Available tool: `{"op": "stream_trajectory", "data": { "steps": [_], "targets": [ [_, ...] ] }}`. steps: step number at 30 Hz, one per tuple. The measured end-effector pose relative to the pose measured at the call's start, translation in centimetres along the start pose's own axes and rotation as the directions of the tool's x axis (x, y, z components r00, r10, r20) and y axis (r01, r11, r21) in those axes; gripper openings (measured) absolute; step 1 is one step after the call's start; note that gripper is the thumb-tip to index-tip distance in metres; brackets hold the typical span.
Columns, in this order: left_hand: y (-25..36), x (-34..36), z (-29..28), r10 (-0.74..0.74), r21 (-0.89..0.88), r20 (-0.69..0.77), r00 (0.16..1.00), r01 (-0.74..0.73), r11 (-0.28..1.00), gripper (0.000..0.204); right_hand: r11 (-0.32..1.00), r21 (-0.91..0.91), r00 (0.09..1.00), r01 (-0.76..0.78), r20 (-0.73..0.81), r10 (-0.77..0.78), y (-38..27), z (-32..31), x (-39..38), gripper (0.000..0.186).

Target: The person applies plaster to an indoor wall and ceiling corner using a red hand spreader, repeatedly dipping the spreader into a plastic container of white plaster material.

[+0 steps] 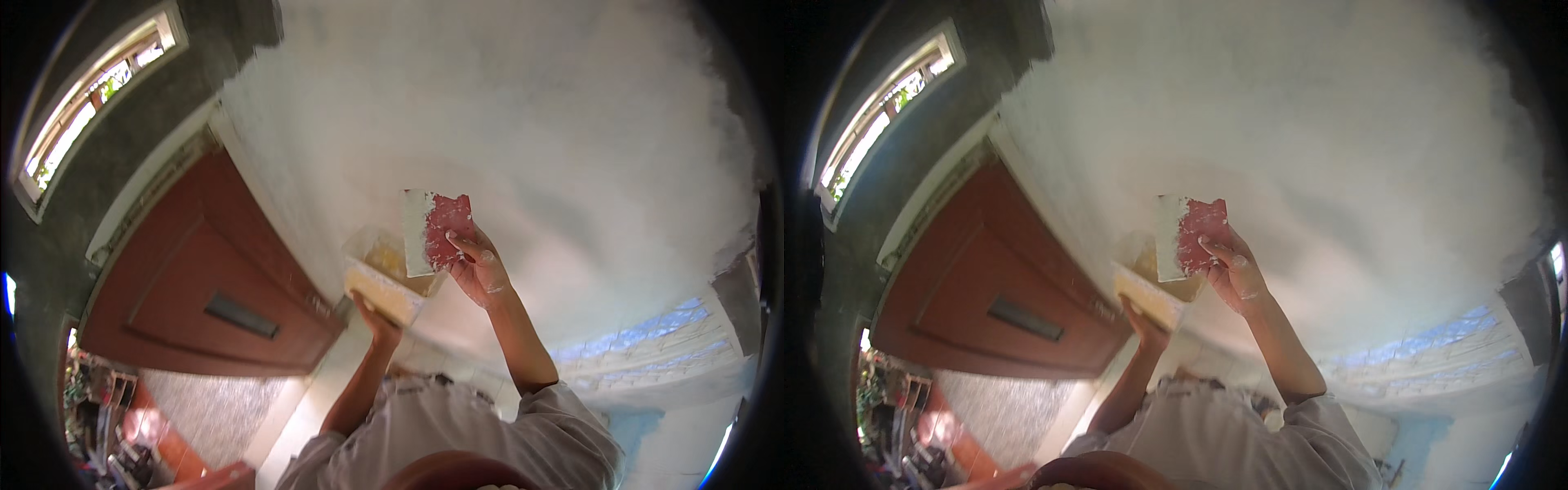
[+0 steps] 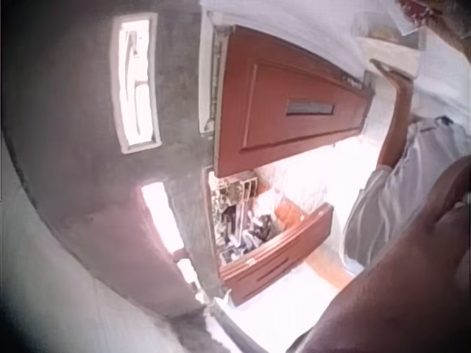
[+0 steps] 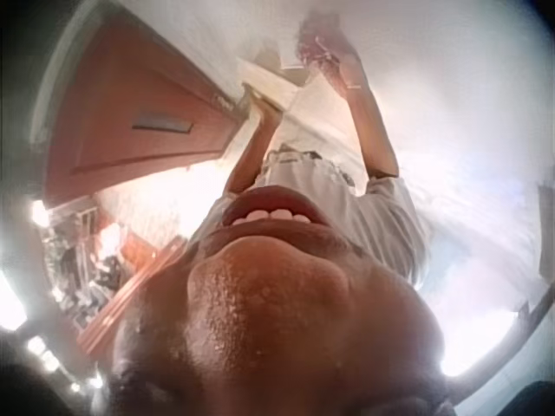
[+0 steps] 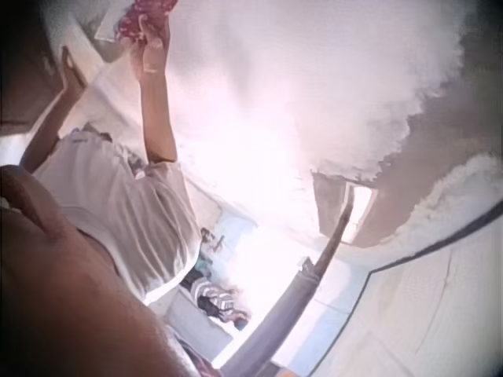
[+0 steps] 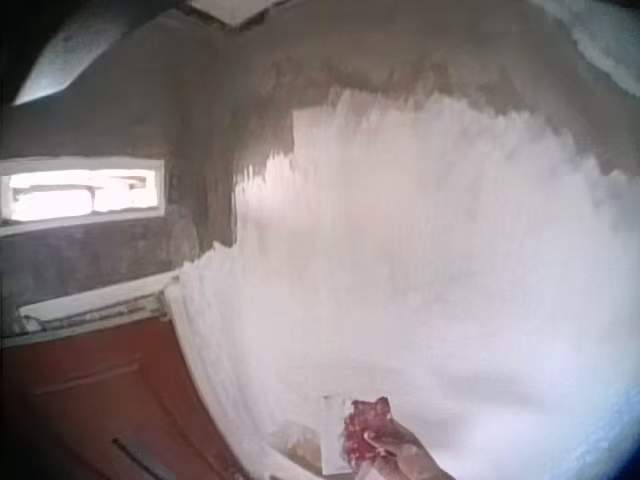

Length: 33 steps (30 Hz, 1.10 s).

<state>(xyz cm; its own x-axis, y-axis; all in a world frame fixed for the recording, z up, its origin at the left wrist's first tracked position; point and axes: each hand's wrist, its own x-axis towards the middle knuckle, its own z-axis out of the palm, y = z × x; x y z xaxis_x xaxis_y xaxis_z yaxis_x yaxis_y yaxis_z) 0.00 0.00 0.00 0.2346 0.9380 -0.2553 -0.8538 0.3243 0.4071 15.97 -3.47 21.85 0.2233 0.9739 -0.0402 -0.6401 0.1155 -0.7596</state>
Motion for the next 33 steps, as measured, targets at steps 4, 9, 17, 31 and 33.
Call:
{"op": "stream_trajectory", "data": {
  "steps": [4, 9, 17, 31, 33],
  "targets": [
    [3.5, 3.2, 6.2, 0.105, -0.167, 0.209, 0.972, -0.070, 0.983, 0.077, 0.942, -0.159, 0.886, 0.296, 0.415, -0.209, -7.2, 8.4, 4.6, 0.047],
    [5.2, 5.0, 9.6, 0.129, -0.230, 0.287, 0.949, -0.062, 0.971, 0.069, 0.121, -0.555, 0.547, 0.823, 0.717, -0.433, -13.3, 19.4, 12.6, 0.039],
    [6.2, 8.4, 14.3, 0.176, -0.220, 0.271, 0.946, -0.117, 0.969, 0.064, -0.990, -0.095, 0.086, -0.101, 0.991, -0.104, -22.1, 37.3, 26.2, 0.029],
    [6.9, 6.0, 8.7, 0.127, -0.139, 0.159, 0.979, -0.105, 0.985, 0.069, -0.991, 0.021, 0.050, -0.130, 0.999, 0.014, -14.5, 29.1, 27.8, 0.037],
    [7.5, 5.7, 8.7, 0.121, -0.141, 0.153, 0.981, -0.100, 0.985, 0.068, -0.960, -0.068, -0.040, -0.273, 0.997, -0.060, -19.6, 33.2, 27.0, 0.032]
  ]
}}
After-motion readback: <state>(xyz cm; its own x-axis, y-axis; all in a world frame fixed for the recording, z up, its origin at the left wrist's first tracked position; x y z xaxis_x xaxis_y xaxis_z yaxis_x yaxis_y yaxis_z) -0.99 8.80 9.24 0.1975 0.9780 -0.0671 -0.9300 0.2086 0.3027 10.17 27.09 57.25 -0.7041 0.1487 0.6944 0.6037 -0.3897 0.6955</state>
